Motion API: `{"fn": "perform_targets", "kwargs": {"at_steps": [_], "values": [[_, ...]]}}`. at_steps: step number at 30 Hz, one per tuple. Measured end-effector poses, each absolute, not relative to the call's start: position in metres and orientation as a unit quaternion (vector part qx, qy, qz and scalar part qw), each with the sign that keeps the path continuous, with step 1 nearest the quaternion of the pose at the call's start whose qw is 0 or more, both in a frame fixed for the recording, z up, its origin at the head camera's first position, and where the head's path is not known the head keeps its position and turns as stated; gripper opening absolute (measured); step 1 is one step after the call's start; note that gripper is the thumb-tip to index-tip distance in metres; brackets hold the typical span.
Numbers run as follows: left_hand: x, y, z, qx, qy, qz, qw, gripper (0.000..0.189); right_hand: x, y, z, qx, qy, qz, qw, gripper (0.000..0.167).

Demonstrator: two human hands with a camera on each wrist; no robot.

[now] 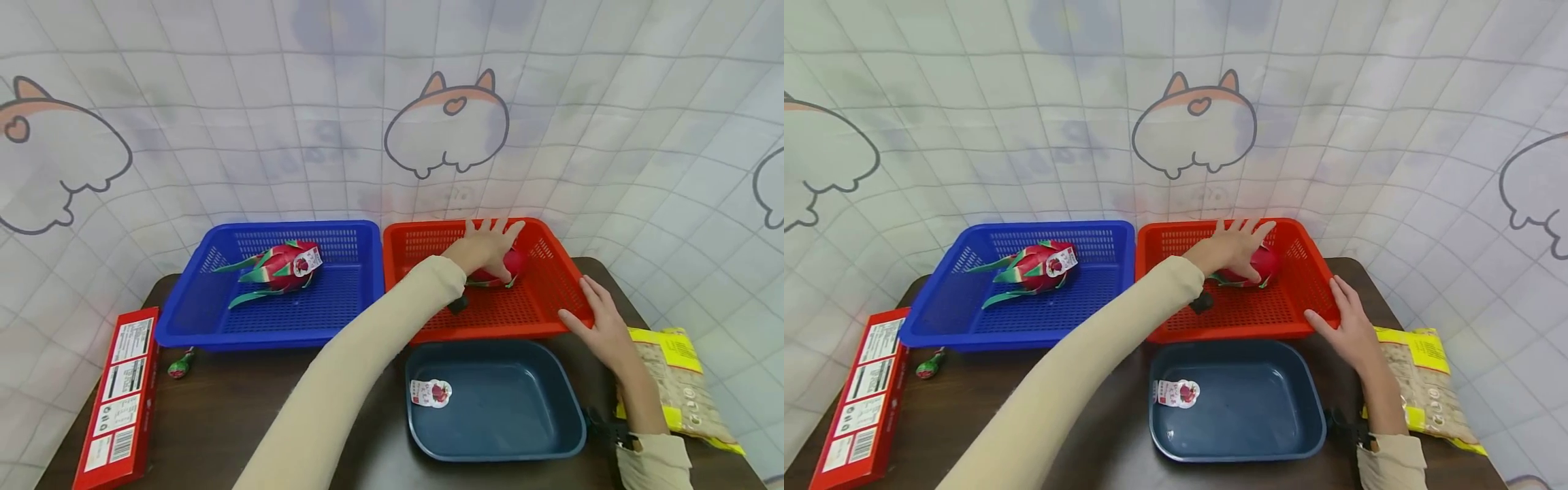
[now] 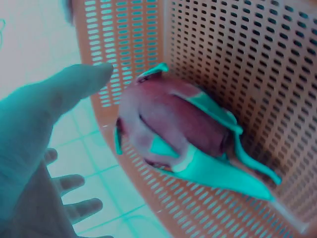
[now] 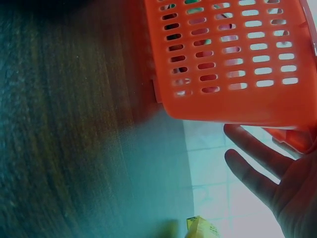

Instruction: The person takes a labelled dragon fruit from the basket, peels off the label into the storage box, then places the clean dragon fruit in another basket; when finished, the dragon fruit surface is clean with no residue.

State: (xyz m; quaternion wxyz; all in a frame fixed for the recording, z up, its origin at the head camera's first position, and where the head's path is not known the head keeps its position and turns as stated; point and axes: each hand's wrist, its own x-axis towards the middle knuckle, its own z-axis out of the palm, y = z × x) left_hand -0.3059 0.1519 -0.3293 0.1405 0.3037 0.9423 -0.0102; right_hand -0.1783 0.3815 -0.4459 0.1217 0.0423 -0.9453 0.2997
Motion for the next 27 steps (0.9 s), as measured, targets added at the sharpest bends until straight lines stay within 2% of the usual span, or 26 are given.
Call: {"fn": "perform_targets", "kwargs": {"at_steps": [7, 16, 27], "values": [[-0.286, 0.133, -0.323, 0.349, 0.925, -0.089, 0.123, 0.102, -0.177, 0.381, -0.445, 0.044, -0.946, 0.298, 0.122, 0.080], [-0.256, 0.076, -0.331, 0.443, 0.888, -0.097, 0.076, 0.093, -0.177, 0.379, -0.444, 0.041, -0.949, 0.286, 0.128, 0.079], [-0.215, -0.003, -0.347, 0.444, 0.895, -0.019, 0.045, 0.087, -0.178, 0.378, -0.444, 0.041, -0.943, 0.302, 0.131, 0.079]]}}
